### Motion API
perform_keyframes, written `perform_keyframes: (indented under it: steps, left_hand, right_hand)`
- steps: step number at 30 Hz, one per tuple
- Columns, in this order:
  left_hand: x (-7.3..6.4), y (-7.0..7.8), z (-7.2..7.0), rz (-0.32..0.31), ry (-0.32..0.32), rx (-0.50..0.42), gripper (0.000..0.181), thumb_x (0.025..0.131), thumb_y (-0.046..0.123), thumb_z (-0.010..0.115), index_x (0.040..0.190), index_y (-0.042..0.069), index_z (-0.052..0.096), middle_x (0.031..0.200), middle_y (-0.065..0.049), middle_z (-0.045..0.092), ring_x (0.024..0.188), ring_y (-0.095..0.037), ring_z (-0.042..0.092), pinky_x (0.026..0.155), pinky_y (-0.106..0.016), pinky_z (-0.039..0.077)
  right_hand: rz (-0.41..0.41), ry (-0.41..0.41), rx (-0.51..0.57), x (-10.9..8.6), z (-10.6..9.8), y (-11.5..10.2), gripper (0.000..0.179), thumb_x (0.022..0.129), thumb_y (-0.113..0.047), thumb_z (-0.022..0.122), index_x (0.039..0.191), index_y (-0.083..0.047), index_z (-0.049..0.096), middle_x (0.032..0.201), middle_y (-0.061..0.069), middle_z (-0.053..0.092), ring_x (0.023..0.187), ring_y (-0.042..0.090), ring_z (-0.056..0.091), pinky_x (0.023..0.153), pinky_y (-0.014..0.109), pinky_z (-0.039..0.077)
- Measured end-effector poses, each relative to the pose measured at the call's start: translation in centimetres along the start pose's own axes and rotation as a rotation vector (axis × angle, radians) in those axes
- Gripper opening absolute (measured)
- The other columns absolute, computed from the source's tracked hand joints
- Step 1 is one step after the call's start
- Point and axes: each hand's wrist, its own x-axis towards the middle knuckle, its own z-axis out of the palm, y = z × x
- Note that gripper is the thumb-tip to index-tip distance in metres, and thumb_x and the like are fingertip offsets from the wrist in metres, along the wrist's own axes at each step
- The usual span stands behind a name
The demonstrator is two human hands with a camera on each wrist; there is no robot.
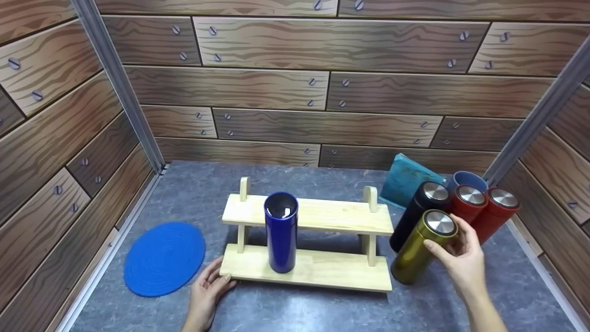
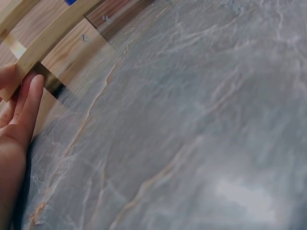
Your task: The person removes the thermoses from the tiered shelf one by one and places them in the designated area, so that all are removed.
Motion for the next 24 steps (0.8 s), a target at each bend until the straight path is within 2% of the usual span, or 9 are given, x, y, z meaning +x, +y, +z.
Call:
perform_keyframes:
  steps: [4, 13, 19, 24]
  left_hand:
    - [0.0, 0.0, 0.0, -0.004, 0.0, -0.006, 0.066, 0.082, -0.002, 0.067, 0.139, -0.004, 0.035, 0.117, -0.016, 0.057, 0.097, -0.022, 0.061, 0.083, -0.041, 0.054]
    - [0.1, 0.0, -0.1, -0.004, 0.014, -0.005, 0.065, 0.081, -0.001, 0.068, 0.138, -0.003, 0.037, 0.118, -0.018, 0.056, 0.098, -0.024, 0.061, 0.084, -0.043, 0.054]
    - [0.0, 0.0, -0.1, -0.012, 0.021, -0.008, 0.065, 0.081, -0.002, 0.068, 0.138, -0.003, 0.037, 0.119, -0.018, 0.056, 0.098, -0.024, 0.061, 0.084, -0.043, 0.054]
    - [0.1, 0.0, 0.0, -0.013, 0.02, -0.007, 0.064, 0.081, -0.002, 0.068, 0.138, -0.003, 0.038, 0.12, -0.019, 0.055, 0.099, -0.024, 0.061, 0.084, -0.043, 0.054]
  right_hand:
    - [-0.03, 0.001, 0.024, -0.3, -0.7, 0.0, 0.071, 0.07, 0.019, 0.07, 0.133, 0.0, 0.045, 0.119, 0.002, 0.057, 0.095, 0.015, 0.055, 0.077, 0.014, 0.05]
    - [-0.12, 0.033, 0.187, -1.9, -2.2, -0.5, 0.056, 0.074, 0.026, 0.06, 0.126, 0.011, 0.046, 0.109, 0.013, 0.062, 0.091, 0.018, 0.063, 0.078, 0.019, 0.054]
    - [-0.11, 0.031, 0.103, -3.8, -2.9, 0.0, 0.052, 0.076, 0.021, 0.062, 0.125, 0.011, 0.047, 0.108, 0.014, 0.063, 0.091, 0.018, 0.063, 0.08, 0.02, 0.053]
    - [-0.115, 0.003, 0.099, -5.1, -3.1, 0.5, 0.047, 0.078, 0.021, 0.06, 0.122, 0.015, 0.047, 0.105, 0.012, 0.065, 0.088, 0.016, 0.063, 0.078, 0.02, 0.054]
